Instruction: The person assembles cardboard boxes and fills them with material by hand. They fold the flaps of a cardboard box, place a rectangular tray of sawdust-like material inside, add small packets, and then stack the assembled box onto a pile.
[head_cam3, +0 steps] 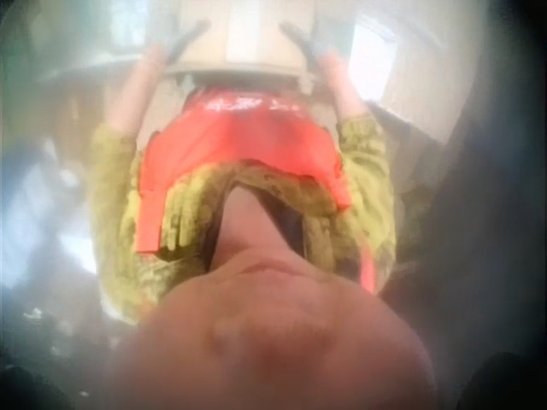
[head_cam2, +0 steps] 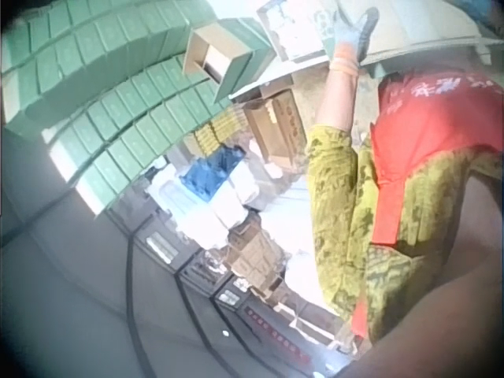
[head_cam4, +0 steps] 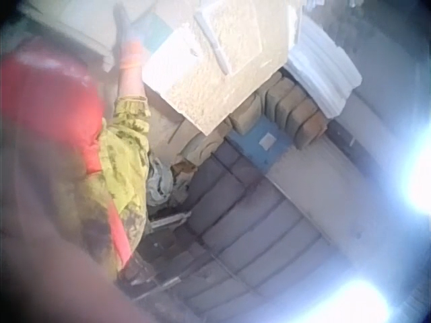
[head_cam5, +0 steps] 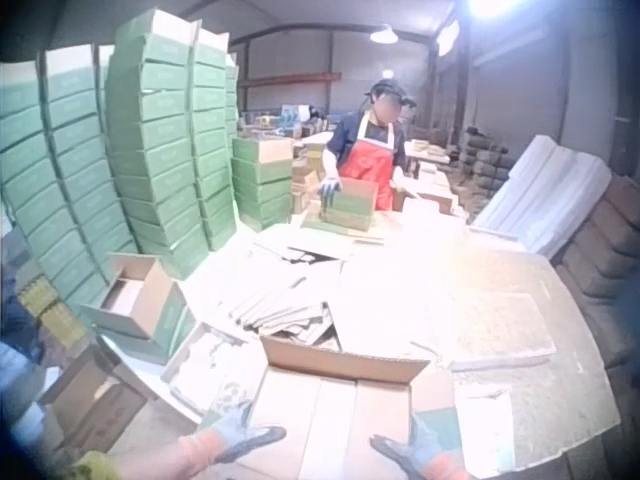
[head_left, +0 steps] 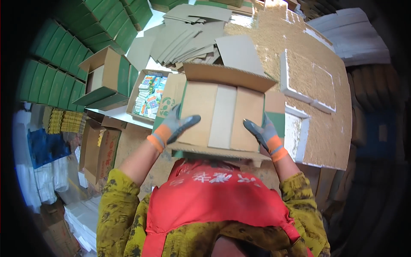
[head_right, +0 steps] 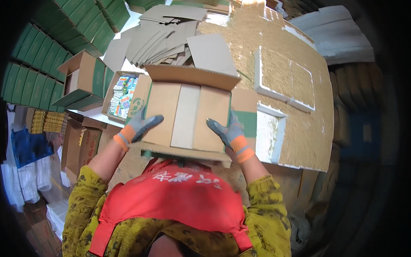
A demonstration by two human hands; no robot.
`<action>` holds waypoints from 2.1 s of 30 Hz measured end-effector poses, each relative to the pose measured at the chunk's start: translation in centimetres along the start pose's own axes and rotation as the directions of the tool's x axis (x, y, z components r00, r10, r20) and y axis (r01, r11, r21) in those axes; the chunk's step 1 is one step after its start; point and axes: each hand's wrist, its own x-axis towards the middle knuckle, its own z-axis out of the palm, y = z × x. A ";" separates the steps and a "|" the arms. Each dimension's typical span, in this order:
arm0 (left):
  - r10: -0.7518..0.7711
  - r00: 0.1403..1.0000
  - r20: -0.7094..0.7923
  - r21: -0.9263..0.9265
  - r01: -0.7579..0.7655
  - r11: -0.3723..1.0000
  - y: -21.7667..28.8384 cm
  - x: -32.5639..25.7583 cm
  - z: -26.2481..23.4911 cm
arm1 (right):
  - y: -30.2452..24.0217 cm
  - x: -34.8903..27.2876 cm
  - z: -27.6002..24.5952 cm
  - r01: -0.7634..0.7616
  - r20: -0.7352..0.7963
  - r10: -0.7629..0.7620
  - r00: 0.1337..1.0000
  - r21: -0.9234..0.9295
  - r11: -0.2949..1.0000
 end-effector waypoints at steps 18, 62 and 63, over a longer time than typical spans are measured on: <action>0.379 -0.084 -0.922 0.341 -0.641 0.687 -5.8 -4.2 -30.3 | -16.1 10.4 18.9 -0.047 0.158 -0.184 0.970 0.866 0.498; 0.482 0.810 -0.335 0.799 -0.027 0.601 -9.9 1.9 1.3 | 7.2 2.6 -2.9 0.044 -0.544 -0.144 0.827 -0.192 0.980; 0.490 0.802 -0.342 0.805 -0.019 0.593 -9.8 1.9 1.4 | 7.6 3.0 -3.7 0.060 -0.539 -0.151 0.829 -0.182 0.981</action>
